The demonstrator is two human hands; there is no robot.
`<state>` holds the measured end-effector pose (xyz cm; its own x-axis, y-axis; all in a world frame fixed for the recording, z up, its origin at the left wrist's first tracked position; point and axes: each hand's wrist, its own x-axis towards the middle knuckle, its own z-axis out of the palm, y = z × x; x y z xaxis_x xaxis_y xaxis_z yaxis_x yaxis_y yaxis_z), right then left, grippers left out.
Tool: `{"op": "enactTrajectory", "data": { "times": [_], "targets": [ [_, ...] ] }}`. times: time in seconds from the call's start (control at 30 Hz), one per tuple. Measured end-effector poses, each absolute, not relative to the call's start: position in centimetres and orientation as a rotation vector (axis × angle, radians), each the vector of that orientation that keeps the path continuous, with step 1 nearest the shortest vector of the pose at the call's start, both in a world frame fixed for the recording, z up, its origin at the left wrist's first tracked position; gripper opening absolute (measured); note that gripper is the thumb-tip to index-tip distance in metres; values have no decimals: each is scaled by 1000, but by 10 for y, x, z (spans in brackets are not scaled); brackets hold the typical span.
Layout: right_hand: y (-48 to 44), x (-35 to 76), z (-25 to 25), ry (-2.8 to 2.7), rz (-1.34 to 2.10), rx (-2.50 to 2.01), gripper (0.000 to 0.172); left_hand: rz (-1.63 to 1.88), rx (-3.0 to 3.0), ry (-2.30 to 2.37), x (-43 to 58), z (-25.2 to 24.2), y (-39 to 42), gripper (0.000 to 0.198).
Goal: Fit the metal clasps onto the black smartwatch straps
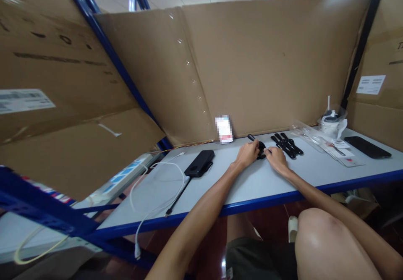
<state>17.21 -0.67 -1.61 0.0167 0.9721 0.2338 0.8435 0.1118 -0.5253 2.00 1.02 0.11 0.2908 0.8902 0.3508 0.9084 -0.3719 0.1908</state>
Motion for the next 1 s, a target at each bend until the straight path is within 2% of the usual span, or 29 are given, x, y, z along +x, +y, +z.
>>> {"op": "enactTrajectory", "data": {
  "times": [0.23,0.43,1.0],
  "targets": [
    [-7,174,-14,-1826,321,-1750,39,-701,-2485,-1760,23,9,3,29],
    [-5,173,-16,-1811,306,-1771,38,-763,-2476,-1702,22,8,2,46],
    [-7,171,-17,-1863,273,-1811,37,-727,-2496,-1655,19,3,10,26]
  ]
}}
